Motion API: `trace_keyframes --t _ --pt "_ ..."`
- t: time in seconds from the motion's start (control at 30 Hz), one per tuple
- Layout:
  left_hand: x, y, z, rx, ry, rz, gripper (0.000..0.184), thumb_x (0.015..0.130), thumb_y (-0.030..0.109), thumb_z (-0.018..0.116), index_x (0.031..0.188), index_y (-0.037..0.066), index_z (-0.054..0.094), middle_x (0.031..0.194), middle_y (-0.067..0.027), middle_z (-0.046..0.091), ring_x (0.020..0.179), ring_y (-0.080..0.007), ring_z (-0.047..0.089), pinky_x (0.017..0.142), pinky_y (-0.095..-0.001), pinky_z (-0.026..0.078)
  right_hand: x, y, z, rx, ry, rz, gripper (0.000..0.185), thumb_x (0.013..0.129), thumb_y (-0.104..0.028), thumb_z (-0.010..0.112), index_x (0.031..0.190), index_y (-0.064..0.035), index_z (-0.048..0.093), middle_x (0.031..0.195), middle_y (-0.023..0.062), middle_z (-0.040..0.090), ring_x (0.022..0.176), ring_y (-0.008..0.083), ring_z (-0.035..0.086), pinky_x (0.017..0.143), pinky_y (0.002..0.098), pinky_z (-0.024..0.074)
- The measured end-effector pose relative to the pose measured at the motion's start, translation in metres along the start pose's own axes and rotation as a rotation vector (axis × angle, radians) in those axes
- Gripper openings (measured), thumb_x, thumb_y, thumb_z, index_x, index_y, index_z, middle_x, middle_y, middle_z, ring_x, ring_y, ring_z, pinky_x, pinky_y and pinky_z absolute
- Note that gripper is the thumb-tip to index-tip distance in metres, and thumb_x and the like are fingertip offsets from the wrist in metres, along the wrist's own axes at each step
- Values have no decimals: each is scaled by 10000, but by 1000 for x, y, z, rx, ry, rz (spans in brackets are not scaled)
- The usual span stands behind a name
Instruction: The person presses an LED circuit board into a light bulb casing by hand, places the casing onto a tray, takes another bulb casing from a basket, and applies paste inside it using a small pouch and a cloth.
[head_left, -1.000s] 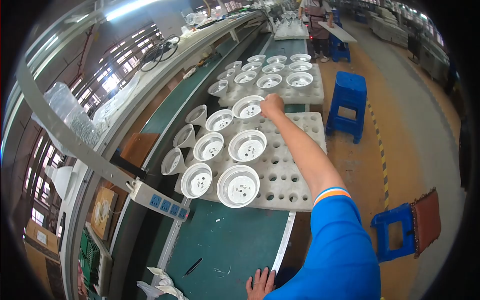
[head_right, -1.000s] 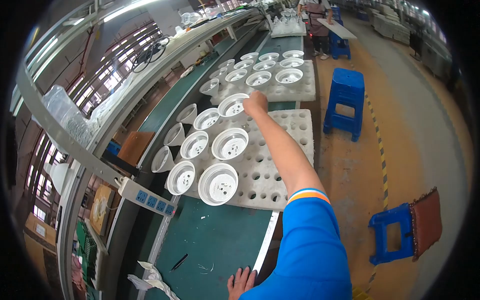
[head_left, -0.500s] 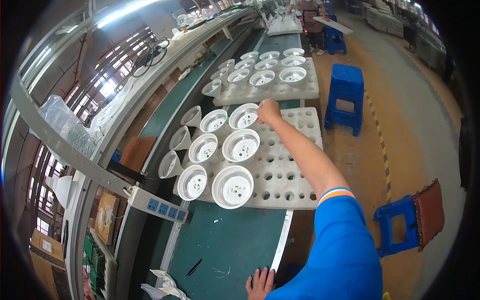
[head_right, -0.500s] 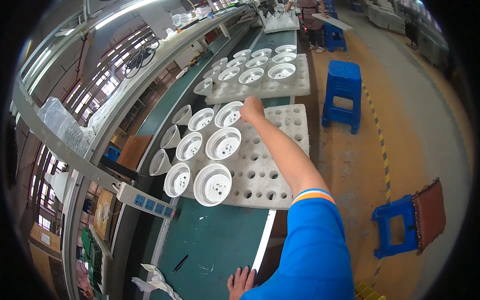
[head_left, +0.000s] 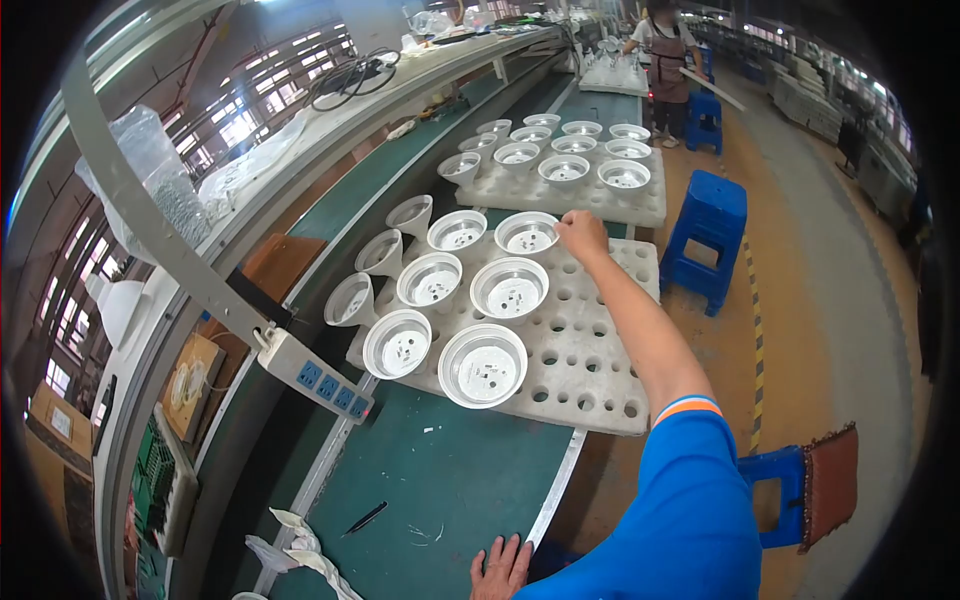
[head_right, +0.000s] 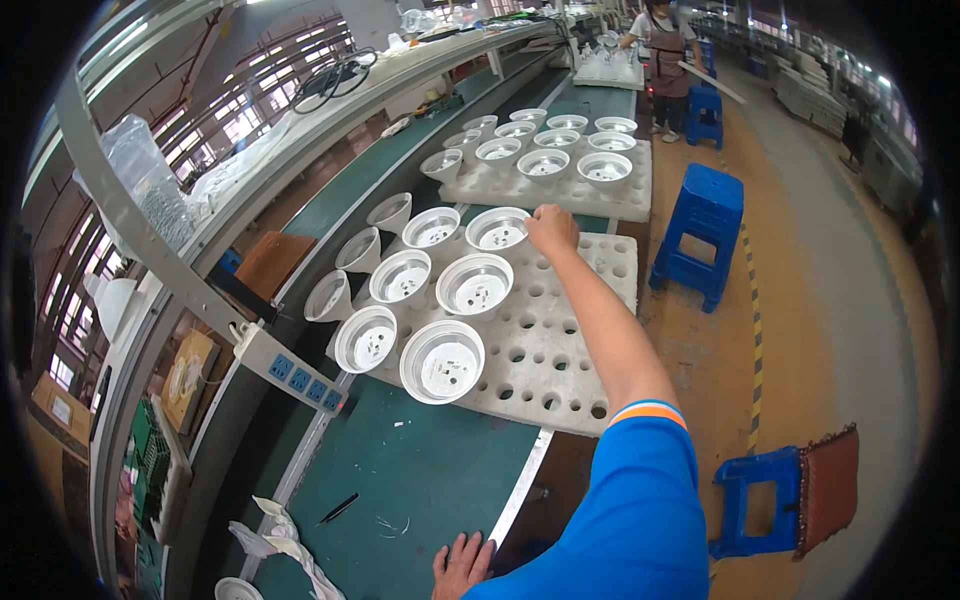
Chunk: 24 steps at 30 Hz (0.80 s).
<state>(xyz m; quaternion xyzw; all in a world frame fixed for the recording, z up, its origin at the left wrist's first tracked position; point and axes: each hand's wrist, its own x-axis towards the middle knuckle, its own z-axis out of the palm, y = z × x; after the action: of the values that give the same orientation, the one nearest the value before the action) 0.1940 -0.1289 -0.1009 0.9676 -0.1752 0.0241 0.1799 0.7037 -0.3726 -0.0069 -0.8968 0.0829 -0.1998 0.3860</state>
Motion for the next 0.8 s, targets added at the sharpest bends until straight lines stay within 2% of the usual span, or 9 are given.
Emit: trace_keyframes --t 0.13,0.2,0.23,0.3,0.43,0.5,0.57,0.7,0.8 --pt "0 -1 2 10 18 15 593 923 269 499 1459 71 339 1517 -147 323 1413 -349 275 1116 -567 197 -9 -20 -14 -97 131 -58 201 862 -168 539 943 -85 703 917 179 703 911 360 663 780 457 518" --pt "-1 -3 4 15 24 11 591 925 282 487 1458 70 342 1515 -148 327 1410 -349 281 1113 -568 203 -8 -20 -14 -129 67 -267 216 882 -161 501 953 -87 691 935 190 698 916 364 659 793 486 481" --pt "-1 -4 4 42 11 27 592 926 289 481 1457 68 341 1511 -152 331 1405 -352 289 1109 -570 208 -8 -20 -13 -134 56 -275 216 882 -161 501 953 -87 691 935 190 698 916 364 659 793 486 481" --pt "0 -3 3 64 7 34 593 927 295 475 1457 66 340 1507 -156 336 1400 -355 297 1106 -573 212 -6 -22 -8 -188 -37 -487 248 864 -144 499 1000 -119 705 998 142 705 976 343 646 865 496 430" --pt "1 -2 1 7 40 37 594 927 302 461 1456 63 334 1498 -171 345 1389 -367 315 1104 -574 214 1 -28 -3 -293 -201 -480 296 848 -107 483 1038 -141 708 1023 115 708 1021 329 634 921 482 385" --pt "0 -4 4 7 49 38 593 928 305 455 1456 63 333 1496 -175 346 1388 -370 317 1106 -573 211 5 -31 -4 -380 -363 -557 301 865 -146 473 1038 -185 715 1059 150 690 1004 339 640 883 548 372" --pt "0 -5 6 104 55 62 588 928 310 444 1455 70 337 1493 -171 352 1387 -364 322 1111 -564 207 6 -36 -4 -454 -405 -581 304 869 -155 462 1035 -185 715 1087 137 684 1011 335 640 881 548 381" --pt "0 -3 6 59 62 34 581 930 312 437 1452 76 344 1492 -162 357 1388 -353 325 1114 -556 205 5 -49 -4 -640 -518 -633 308 884 -174 431 1009 -168 712 1120 114 674 1012 331 643 860 552 416" --pt "-1 -5 11 81 69 35 577 931 315 435 1450 78 349 1490 -152 363 1388 -342 329 1117 -551 204 8 -48 2 -644 -476 -654 302 887 -166 427 977 -137 714 1073 112 685 994 327 647 824 552 440"
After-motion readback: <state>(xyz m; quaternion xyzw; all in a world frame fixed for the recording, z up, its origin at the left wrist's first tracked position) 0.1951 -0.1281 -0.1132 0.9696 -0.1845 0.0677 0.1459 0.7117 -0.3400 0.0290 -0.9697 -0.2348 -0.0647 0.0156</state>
